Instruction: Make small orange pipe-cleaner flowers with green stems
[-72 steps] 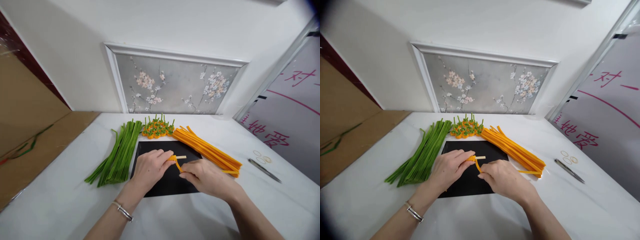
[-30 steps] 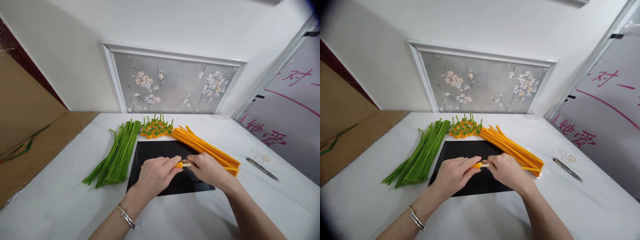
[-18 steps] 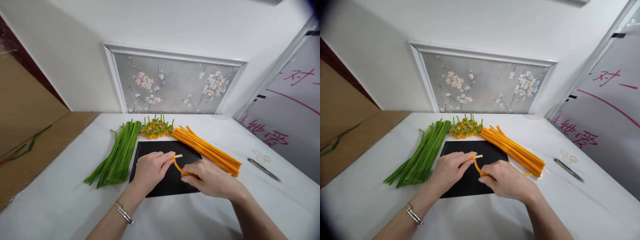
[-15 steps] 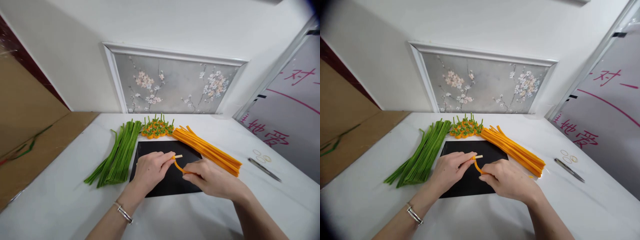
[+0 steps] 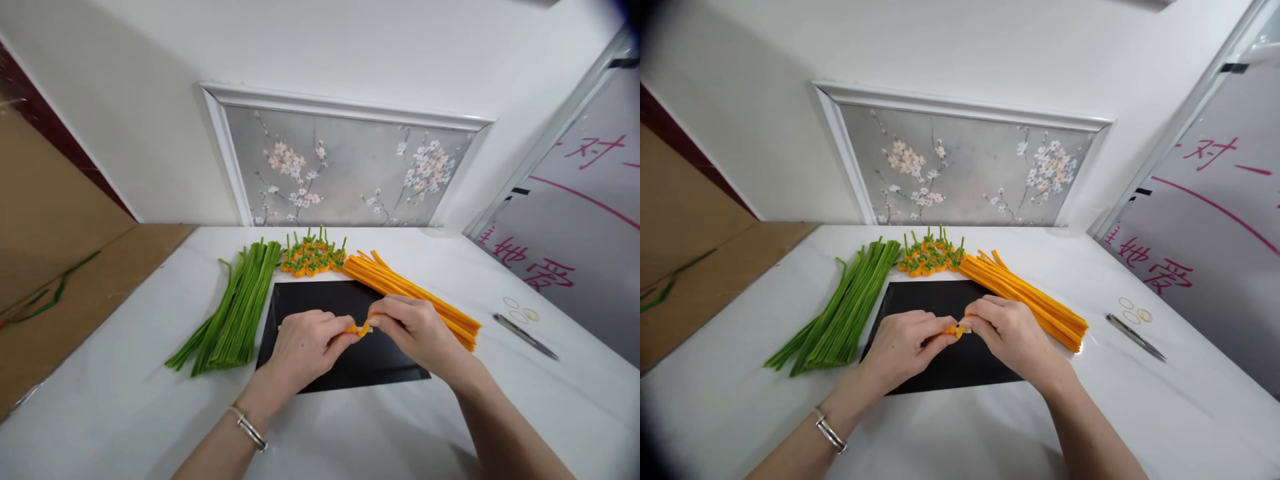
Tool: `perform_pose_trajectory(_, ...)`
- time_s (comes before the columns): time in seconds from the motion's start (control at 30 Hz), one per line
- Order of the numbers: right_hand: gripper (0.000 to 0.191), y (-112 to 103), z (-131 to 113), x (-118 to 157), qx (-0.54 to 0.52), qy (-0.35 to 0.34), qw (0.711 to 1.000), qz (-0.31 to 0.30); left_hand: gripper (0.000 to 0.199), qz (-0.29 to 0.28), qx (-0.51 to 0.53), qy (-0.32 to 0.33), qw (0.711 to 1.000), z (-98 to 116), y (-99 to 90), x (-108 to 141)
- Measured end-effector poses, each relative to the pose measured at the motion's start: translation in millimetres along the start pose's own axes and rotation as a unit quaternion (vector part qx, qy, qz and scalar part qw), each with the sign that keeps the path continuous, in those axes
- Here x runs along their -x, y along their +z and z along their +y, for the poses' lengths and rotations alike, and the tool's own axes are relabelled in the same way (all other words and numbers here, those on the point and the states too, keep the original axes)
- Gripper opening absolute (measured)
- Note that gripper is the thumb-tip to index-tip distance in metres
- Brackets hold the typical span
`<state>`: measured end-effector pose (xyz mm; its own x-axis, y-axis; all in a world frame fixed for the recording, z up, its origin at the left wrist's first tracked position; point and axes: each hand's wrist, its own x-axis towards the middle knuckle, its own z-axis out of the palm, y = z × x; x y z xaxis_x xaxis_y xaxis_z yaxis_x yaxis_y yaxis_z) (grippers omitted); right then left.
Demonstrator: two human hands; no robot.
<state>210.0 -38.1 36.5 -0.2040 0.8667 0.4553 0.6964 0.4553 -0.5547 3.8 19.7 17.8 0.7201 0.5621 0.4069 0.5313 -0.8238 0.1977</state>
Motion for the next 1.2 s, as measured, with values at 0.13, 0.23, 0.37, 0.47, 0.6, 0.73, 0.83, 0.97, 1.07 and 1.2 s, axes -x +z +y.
perform_pose_trajectory(0.13, 0.015, 6, 7, -3, 0.004, 0.02, 1.0, 0.018, 0.022, 0.011, -0.015, 0.04, 0.999, 2, 2.1, 1)
perform_pose_trajectory(0.23, 0.016, 8, 12, -5, 0.011, 0.056, 0.998, 0.016, 0.021, 0.024, -0.011, 0.066, 0.997, 4, 3.0, 1)
perform_pose_trajectory(0.37, 0.023, 9, 16, -7, 0.042, 0.094, 0.994, -0.02, 0.021, 0.05, 0.003, 0.09, 0.995, 4, 4.9, 2)
perform_pose_trajectory(0.47, 0.032, 10, 16, -6, 0.084, 0.117, 0.987, -0.068, 0.022, 0.075, 0.007, 0.085, 0.994, 4, 6.9, 1)
perform_pose_trajectory(0.6, 0.036, 12, 15, -1, 0.123, 0.129, 0.976, -0.128, 0.019, 0.098, 0.022, 0.048, 0.994, 2, 8.7, 1)
perform_pose_trajectory(0.73, 0.038, 12, 9, 2, 0.157, 0.107, 0.968, -0.166, 0.021, 0.08, 0.037, -0.008, 0.996, 1, 8.7, 0)
perform_pose_trajectory(0.83, 0.035, 11, 3, 2, 0.161, 0.086, 0.965, -0.188, 0.023, 0.078, 0.057, -0.044, 0.994, -1, 7.5, 1)
perform_pose_trajectory(0.97, 0.033, 10, -4, 1, 0.141, 0.06, 0.97, -0.191, 0.028, 0.081, 0.082, -0.07, 0.991, -2, 4.8, 1)
perform_pose_trajectory(1.07, 0.033, 9, -6, 3, 0.123, 0.037, 0.974, -0.186, 0.025, 0.072, 0.088, -0.085, 0.99, -2, 3.4, 0)
perform_pose_trajectory(1.2, 0.031, 6, -9, 4, 0.121, 0.012, 0.975, -0.184, 0.022, 0.062, 0.086, -0.108, 0.988, -2, 1.6, -2)
